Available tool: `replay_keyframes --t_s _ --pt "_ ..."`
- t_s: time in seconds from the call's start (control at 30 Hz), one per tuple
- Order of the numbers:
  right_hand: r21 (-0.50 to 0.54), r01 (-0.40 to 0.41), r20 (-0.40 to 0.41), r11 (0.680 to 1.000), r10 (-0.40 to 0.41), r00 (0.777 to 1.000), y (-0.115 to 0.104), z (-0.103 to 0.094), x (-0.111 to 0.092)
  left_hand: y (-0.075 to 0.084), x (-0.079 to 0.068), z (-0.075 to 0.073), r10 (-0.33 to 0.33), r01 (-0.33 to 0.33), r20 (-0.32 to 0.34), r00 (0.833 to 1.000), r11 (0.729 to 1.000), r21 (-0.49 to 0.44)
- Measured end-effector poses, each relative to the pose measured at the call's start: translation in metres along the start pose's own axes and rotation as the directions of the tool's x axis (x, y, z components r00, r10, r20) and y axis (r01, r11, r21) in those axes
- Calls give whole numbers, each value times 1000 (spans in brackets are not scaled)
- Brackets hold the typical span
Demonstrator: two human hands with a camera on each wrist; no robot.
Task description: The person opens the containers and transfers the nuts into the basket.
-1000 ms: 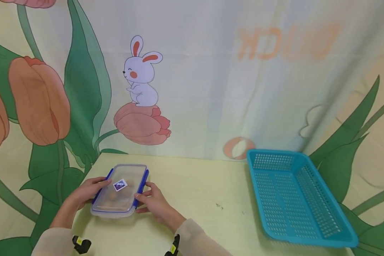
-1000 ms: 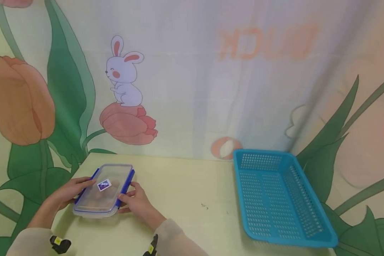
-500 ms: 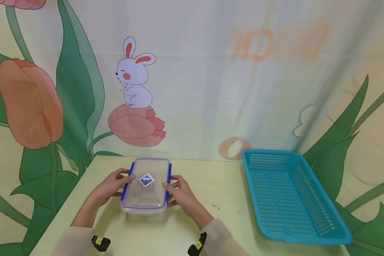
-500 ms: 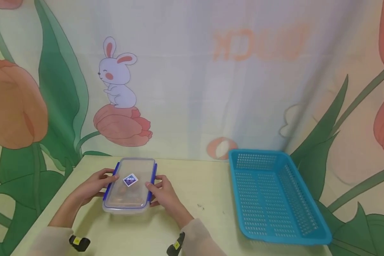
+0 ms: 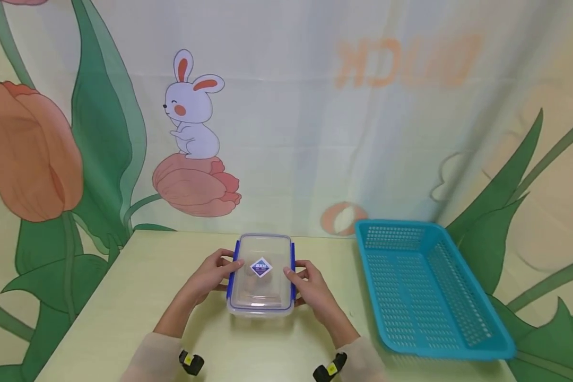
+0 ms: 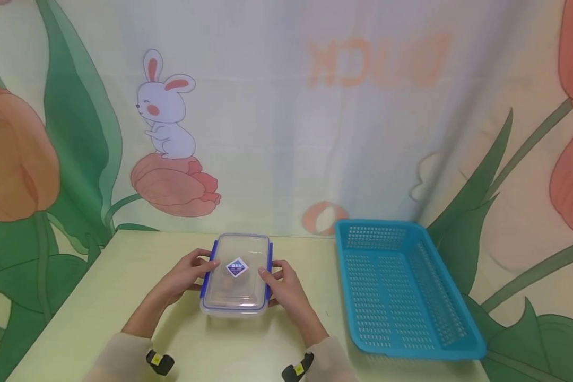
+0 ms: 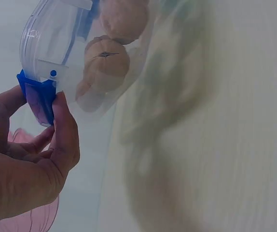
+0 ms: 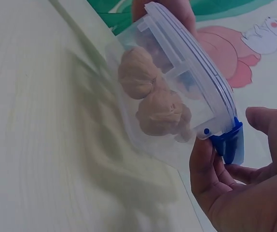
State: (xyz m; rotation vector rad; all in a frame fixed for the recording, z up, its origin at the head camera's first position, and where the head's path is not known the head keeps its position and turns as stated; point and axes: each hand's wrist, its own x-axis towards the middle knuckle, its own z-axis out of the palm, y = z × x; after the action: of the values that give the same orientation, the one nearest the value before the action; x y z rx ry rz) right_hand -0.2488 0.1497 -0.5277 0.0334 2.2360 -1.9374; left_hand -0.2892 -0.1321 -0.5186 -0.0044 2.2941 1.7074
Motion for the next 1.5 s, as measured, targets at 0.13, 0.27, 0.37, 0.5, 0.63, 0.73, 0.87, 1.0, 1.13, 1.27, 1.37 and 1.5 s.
replay_keyframes --t_s 0.13,0.27,0.37,0.5,0.63,0.73,0.87,1.0,1.13,1.27,1.37,1.5 --pt "-32 -11 -55 999 9 998 11 -15 -3 -5 3 23 4 -4 1 1000 999 -35" --pt "-67 -24 -93 997 17 996 21 -22 -3 -9 3 38 8 -8 -4 1000 998 -59" --pt "-99 -38 -118 994 26 993 25 -26 -4 -12 5 46 11 -11 0 1000 997 -79" --pt "-126 -55 -139 990 37 990 30 -31 -6 -18 9 55 20 -18 16 1000 994 -109" --pt "-142 -53 -146 988 32 989 33 -34 -7 -22 10 60 16 -12 28 999 990 -142" --pt "-142 -48 -152 989 26 988 35 -36 -7 -23 11 64 10 -5 30 999 988 -156" --pt "-133 -45 -158 990 23 987 36 -38 -6 -26 14 68 10 -5 30 999 984 -180" --pt "-129 -70 -177 989 46 983 35 -38 -4 -29 17 71 -10 24 61 998 975 -222" --pt "-154 -112 -239 982 73 968 30 -35 -1 -30 19 70 -37 62 104 994 966 -250" --pt "-188 -147 -282 971 90 955 21 -31 5 -30 22 69 -71 106 134 988 954 -280" --pt "-196 -158 -286 968 98 953 16 -30 11 -31 25 67 -66 110 152 986 947 -301" --pt "-151 -187 -278 971 140 950 18 -30 16 -33 27 66 -59 113 177 982 943 -313"
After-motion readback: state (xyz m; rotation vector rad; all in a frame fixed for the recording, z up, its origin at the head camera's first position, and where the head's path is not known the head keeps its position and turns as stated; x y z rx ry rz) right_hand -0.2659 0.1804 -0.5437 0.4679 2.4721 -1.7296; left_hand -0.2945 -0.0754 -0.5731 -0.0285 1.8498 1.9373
